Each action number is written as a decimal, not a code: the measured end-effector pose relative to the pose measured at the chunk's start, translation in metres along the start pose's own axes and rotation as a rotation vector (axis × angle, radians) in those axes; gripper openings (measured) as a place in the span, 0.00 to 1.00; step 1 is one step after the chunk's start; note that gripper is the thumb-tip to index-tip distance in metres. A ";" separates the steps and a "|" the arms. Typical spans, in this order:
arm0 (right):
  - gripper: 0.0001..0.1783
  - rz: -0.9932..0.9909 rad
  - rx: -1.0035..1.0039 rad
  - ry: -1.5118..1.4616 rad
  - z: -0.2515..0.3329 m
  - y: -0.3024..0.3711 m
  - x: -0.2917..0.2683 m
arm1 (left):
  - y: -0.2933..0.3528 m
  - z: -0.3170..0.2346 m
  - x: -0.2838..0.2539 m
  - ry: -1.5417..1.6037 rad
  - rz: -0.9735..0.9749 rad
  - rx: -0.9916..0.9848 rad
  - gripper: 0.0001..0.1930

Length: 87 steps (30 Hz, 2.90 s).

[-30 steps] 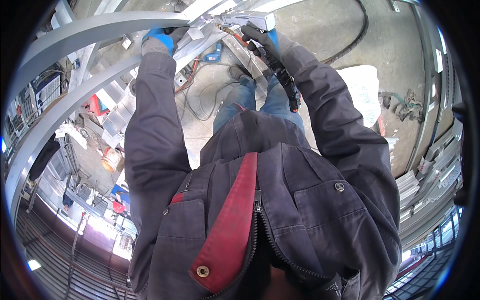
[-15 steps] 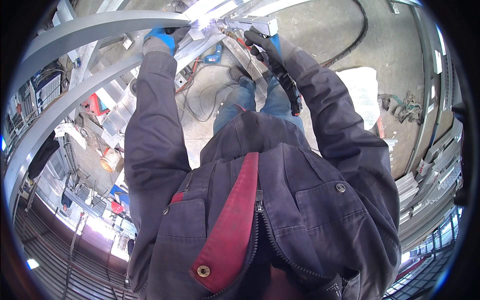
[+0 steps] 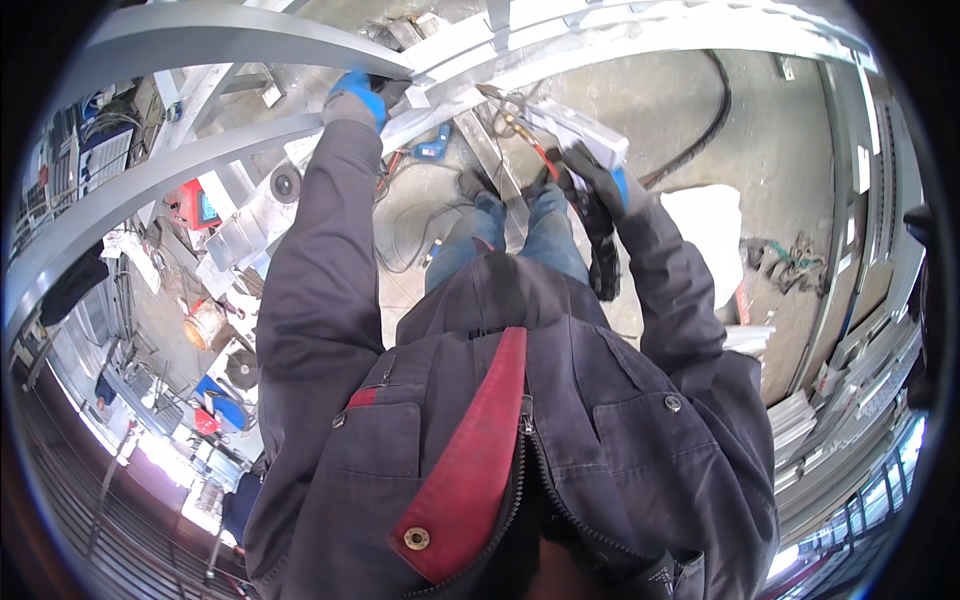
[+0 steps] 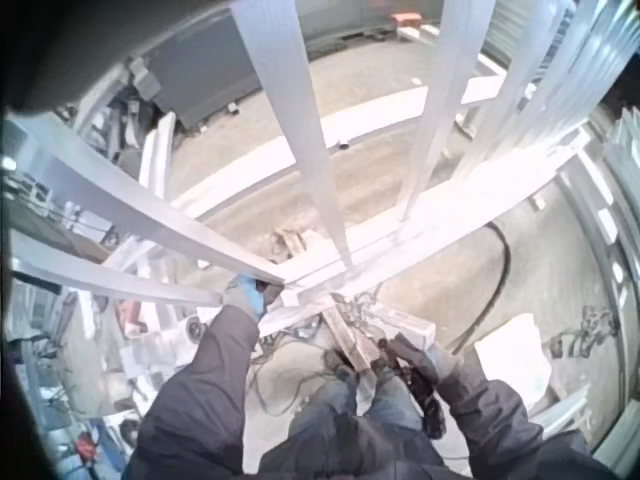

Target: The person welds joints on a white metal frame using a handheld welding torch. They hold the frame with one hand and guide the torch along seams with the other, moving around the structure to access different joints.

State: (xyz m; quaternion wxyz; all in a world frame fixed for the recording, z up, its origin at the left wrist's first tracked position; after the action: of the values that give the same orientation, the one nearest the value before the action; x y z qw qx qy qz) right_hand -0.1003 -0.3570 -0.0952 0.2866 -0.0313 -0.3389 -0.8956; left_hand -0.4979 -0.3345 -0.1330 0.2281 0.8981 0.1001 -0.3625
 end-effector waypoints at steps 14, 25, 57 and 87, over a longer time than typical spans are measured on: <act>0.26 0.389 0.050 0.065 -0.002 0.058 -0.040 | 0.272 0.020 0.007 0.156 -0.466 -0.028 0.19; 0.31 0.532 -0.060 0.178 0.007 0.058 0.028 | 0.266 0.022 -0.073 0.351 -0.695 0.013 0.16; 0.28 -0.401 -0.073 1.302 -0.071 -0.056 0.387 | 0.050 0.027 -0.156 1.481 0.504 0.477 0.36; 0.15 -0.447 0.132 1.282 -0.088 -0.098 0.403 | 0.055 0.026 -0.167 1.312 0.497 0.467 0.37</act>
State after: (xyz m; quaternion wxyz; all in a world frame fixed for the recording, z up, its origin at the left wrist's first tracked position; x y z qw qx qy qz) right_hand -0.4767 -0.5504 -0.1198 0.2404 0.5937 -0.1546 -0.7522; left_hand -0.6143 -0.3978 -0.0145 -0.0001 0.9516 -0.0701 0.2992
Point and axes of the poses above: each hand's wrist, its own y-axis away from the middle knuckle, its own x-axis out of the palm, z = x × y, the point moved 1 cm from there along -y, towards the middle knuckle, and after that the axes turned 3 degrees about -z, right-handed, at the moved point
